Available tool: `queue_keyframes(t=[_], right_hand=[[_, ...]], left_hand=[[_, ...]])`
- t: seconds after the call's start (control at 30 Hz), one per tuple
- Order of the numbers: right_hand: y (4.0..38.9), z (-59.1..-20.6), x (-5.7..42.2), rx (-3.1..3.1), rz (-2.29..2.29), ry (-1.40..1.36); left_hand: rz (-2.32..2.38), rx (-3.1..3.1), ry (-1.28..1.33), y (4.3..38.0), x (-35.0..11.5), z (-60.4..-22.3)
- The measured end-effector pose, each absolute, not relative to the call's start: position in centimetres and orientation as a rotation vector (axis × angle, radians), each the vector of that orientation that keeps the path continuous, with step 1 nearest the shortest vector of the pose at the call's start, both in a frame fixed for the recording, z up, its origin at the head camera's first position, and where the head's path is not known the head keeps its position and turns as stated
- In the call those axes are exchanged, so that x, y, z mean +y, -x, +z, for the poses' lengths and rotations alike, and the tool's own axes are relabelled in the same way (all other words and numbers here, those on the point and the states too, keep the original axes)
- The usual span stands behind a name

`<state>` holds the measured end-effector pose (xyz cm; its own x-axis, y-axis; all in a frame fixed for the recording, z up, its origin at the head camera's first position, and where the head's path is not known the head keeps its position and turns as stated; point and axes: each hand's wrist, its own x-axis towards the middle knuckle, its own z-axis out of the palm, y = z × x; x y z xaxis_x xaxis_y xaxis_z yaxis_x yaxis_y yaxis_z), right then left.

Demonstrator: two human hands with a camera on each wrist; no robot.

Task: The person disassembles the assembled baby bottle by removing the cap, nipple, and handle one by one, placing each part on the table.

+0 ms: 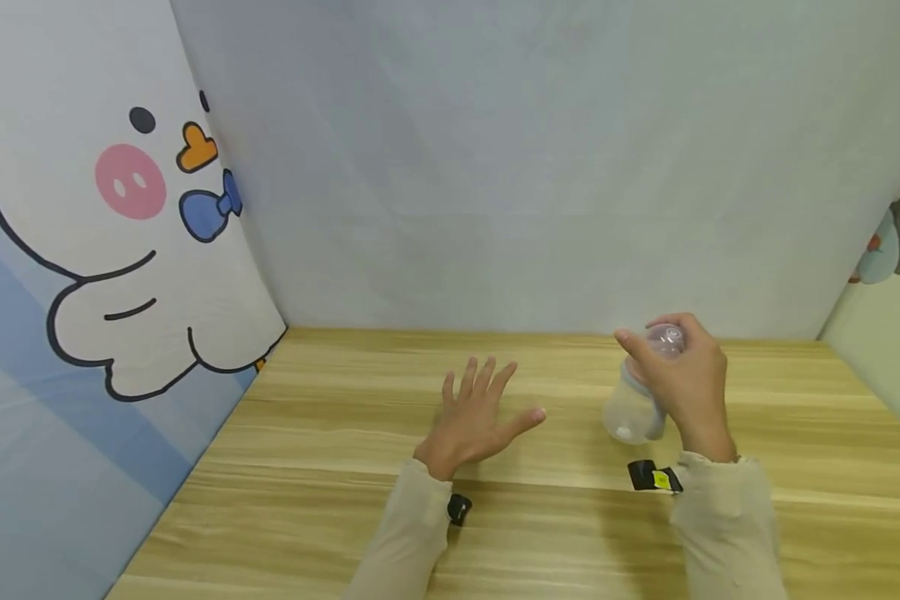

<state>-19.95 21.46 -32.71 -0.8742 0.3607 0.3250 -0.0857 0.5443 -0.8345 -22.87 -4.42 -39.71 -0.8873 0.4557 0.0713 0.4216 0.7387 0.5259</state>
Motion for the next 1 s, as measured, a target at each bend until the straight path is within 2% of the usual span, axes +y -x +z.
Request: queue_keyframes(t=[1.0], right_hand=[[18.5, -31.4, 16.7, -2.225, 1.284, -0.116]], left_hand=[[0.966, 2.742, -0.983, 22.2, -3.9, -38.2]])
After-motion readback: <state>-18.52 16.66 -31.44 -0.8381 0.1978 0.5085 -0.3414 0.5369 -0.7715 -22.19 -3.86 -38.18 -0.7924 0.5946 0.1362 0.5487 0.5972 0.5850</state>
